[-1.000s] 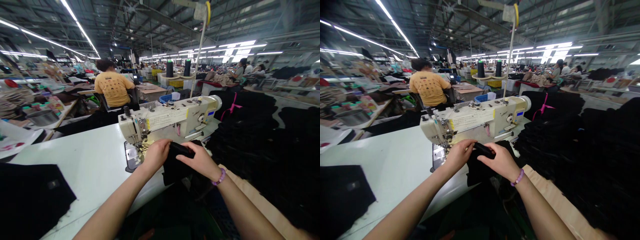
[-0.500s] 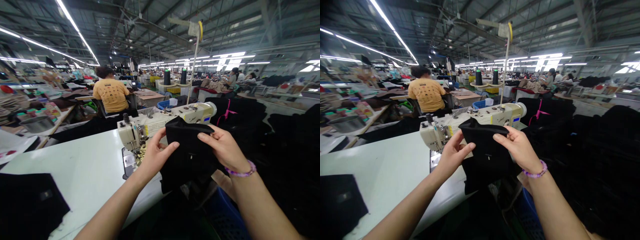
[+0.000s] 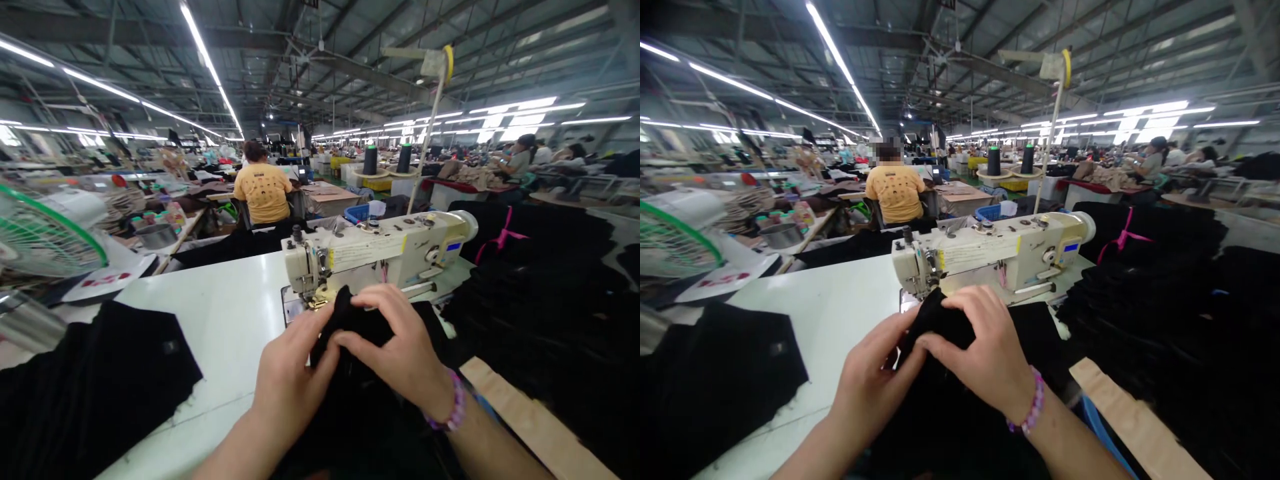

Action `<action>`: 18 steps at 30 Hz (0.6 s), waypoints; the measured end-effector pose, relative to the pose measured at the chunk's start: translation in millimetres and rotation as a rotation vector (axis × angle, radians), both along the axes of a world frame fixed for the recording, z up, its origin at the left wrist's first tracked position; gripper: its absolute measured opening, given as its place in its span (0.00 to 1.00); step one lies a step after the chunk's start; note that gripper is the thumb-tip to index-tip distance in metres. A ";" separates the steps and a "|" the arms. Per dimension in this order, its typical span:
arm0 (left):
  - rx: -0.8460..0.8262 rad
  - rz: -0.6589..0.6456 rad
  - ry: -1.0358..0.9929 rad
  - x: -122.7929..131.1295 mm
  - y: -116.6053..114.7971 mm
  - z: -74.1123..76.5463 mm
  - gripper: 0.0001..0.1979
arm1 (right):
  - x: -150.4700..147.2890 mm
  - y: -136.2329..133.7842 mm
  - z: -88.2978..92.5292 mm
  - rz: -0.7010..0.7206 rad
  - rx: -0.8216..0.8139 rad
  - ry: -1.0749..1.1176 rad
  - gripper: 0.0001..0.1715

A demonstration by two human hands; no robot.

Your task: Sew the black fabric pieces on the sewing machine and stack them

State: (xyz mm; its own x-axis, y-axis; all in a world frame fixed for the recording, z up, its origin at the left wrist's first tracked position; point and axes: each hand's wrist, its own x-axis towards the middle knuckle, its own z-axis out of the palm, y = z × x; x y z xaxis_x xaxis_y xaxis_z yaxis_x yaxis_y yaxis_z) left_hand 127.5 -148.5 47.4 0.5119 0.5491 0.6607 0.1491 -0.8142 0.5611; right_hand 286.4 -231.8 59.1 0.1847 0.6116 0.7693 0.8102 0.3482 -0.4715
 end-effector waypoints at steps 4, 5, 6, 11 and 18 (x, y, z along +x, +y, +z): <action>0.080 0.058 0.048 -16.9 -11.3 -16.4 0.28 | -19.1 18.8 -9.6 0.125 -0.117 0.168 0.18; 0.042 0.043 0.048 -20.9 -13.5 -17.0 0.31 | -21.3 21.9 -12.4 0.139 -0.103 0.168 0.15; -0.020 0.007 0.045 -24.6 -14.9 -16.2 0.33 | -22.6 24.2 -14.9 0.144 -0.075 0.155 0.11; -0.299 -0.055 -0.123 -36.8 -4.2 -4.3 0.18 | -23.3 25.6 -19.3 0.299 -0.068 0.097 0.04; -0.672 -0.225 -0.020 -34.8 16.8 6.4 0.12 | -27.0 24.1 -19.2 0.336 -0.088 0.219 0.06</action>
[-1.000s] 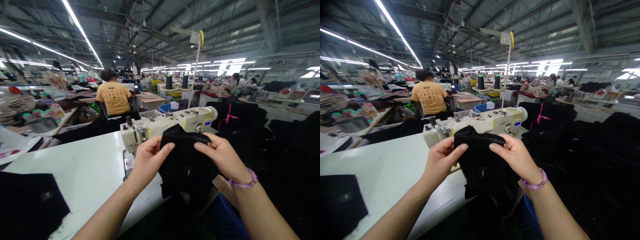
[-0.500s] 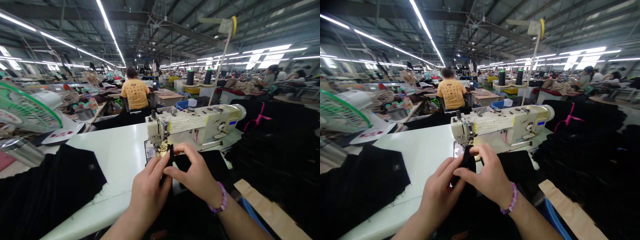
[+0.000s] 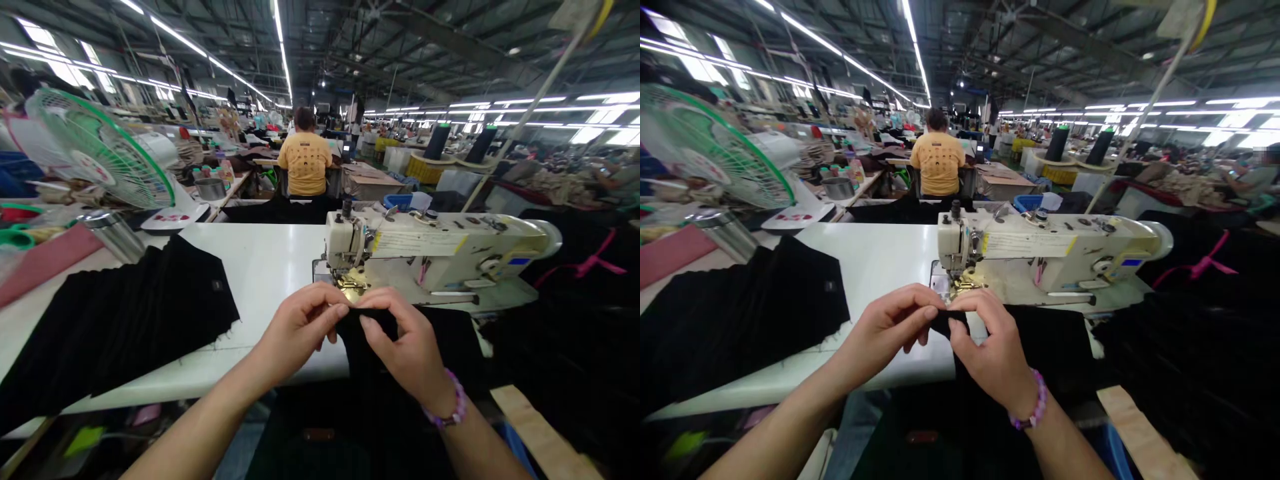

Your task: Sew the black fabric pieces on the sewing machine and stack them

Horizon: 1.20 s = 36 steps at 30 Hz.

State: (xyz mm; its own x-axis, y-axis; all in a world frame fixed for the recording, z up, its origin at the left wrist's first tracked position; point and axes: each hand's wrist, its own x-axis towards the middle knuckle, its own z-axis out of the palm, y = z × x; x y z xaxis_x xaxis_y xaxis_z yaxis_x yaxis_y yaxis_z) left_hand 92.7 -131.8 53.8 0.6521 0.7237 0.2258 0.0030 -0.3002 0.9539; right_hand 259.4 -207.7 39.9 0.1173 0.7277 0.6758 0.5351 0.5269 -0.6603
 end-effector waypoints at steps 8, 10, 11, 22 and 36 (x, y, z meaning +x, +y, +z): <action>-0.201 -0.208 0.138 -11.8 0.8 41.0 0.15 | 12.0 9.0 13.1 0.467 -0.083 0.103 0.10; -0.292 -0.315 0.143 -14.1 6.3 49.5 0.15 | 12.3 13.2 15.0 0.545 -0.096 0.169 0.16; -0.335 -0.364 0.138 -14.6 9.8 52.6 0.15 | 12.2 15.3 14.8 0.562 -0.094 0.215 0.17; -0.163 -0.325 0.174 -14.3 29.4 71.2 0.15 | 22.1 29.6 18.2 0.214 -0.076 -0.126 0.07; 0.064 -0.264 0.196 -5.4 26.5 57.2 0.09 | 29.3 24.4 32.7 0.494 -0.549 0.202 0.12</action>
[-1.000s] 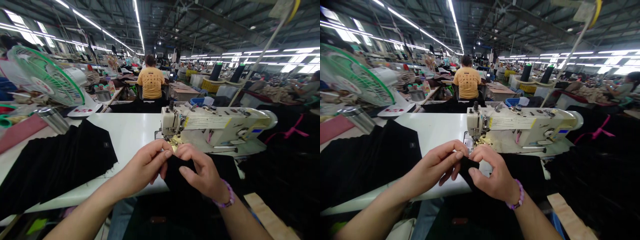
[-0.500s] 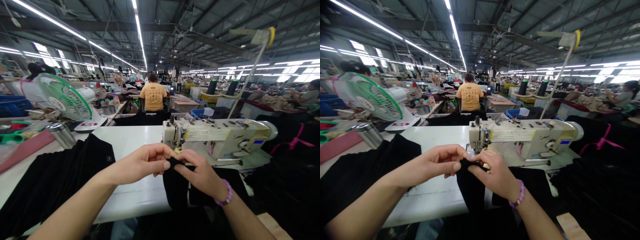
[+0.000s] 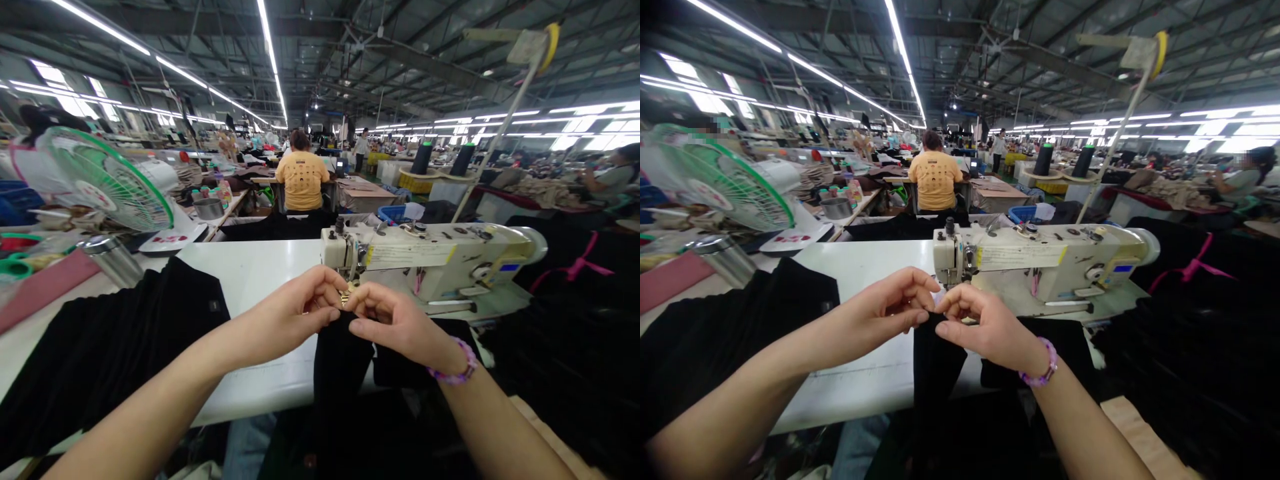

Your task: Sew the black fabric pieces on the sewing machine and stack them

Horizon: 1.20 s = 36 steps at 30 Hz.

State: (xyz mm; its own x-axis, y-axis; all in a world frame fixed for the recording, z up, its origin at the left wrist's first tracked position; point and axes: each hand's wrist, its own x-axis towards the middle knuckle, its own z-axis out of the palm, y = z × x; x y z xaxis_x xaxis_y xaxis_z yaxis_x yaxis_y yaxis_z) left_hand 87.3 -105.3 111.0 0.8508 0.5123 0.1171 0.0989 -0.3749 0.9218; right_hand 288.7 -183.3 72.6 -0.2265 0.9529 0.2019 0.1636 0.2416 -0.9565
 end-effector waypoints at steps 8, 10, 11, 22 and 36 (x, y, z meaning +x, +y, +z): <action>0.090 -0.025 0.042 -1.1 0.2 -3.5 0.06 | 3.5 -1.4 -4.9 0.071 -0.059 -0.020 0.12; 0.187 0.093 0.033 0.4 -2.8 -7.6 0.06 | 3.2 -2.0 -6.6 0.049 0.008 -0.023 0.11; 0.263 0.182 0.018 1.0 -5.8 -10.5 0.06 | 2.7 -2.4 -7.3 0.018 0.045 -0.027 0.11; 0.500 0.527 -0.161 1.4 -50.1 -40.8 0.04 | -15.0 -10.0 -5.7 -0.218 0.284 -0.177 0.03; 0.570 0.605 -0.123 -10.1 -43.7 -25.9 0.06 | -5.8 -9.0 -1.0 -0.344 0.565 -0.562 0.09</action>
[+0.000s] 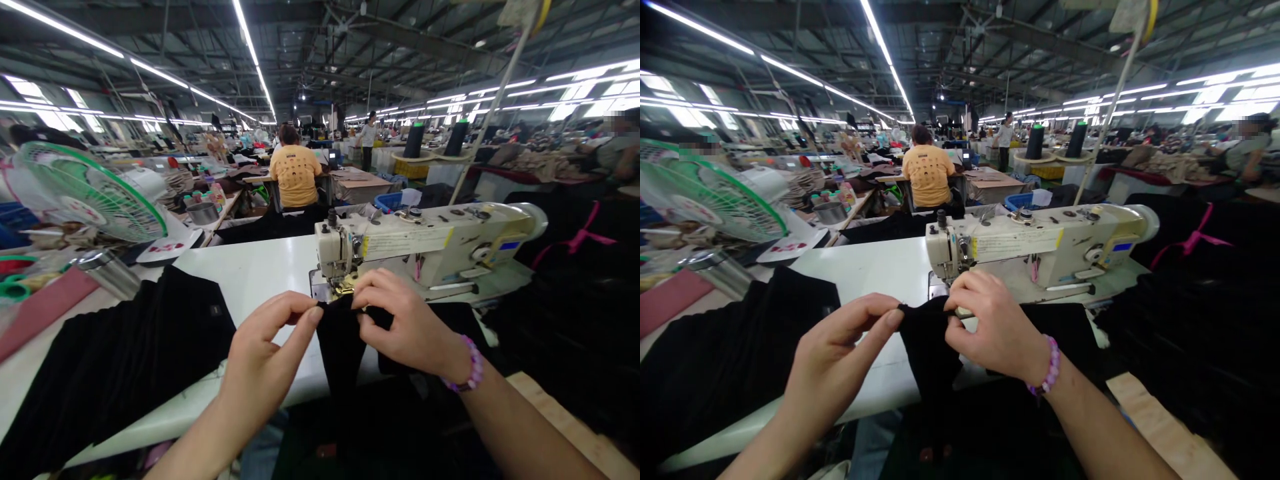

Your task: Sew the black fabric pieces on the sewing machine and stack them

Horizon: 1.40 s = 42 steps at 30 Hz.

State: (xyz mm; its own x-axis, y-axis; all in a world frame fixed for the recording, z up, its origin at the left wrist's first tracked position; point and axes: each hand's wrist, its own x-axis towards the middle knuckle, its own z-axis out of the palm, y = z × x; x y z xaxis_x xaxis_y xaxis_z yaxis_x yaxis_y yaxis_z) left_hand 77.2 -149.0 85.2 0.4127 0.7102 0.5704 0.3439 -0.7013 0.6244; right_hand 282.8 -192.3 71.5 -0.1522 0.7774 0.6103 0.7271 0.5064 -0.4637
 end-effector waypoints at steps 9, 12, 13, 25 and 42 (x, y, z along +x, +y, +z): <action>-0.153 0.244 -0.179 -7.5 18.0 -2.1 0.10 | -14.0 -11.2 5.7 0.187 0.167 -0.020 0.07; -0.111 0.268 -0.211 -1.8 26.0 -0.5 0.08 | -21.2 -11.2 2.8 0.208 0.117 -0.048 0.06; -0.067 0.296 -0.202 0.4 26.5 -0.2 0.07 | -22.4 -9.9 0.8 0.182 0.108 -0.061 0.06; 0.026 0.316 -0.111 1.6 28.2 -6.4 0.06 | -19.1 3.4 -1.4 0.075 0.006 -0.241 0.09; -0.315 0.176 -0.270 4.7 39.3 -19.8 0.08 | -8.7 4.8 -9.1 0.181 0.270 -0.035 0.16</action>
State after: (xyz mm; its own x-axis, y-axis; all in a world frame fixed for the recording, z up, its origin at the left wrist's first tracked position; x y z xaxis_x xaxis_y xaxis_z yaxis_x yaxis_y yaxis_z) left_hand 81.9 -109.7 65.3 0.1358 0.9125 0.3859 0.2364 -0.4081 0.8818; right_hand 274.1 -187.5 62.4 -0.2980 0.5461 0.7829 0.6270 0.7304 -0.2708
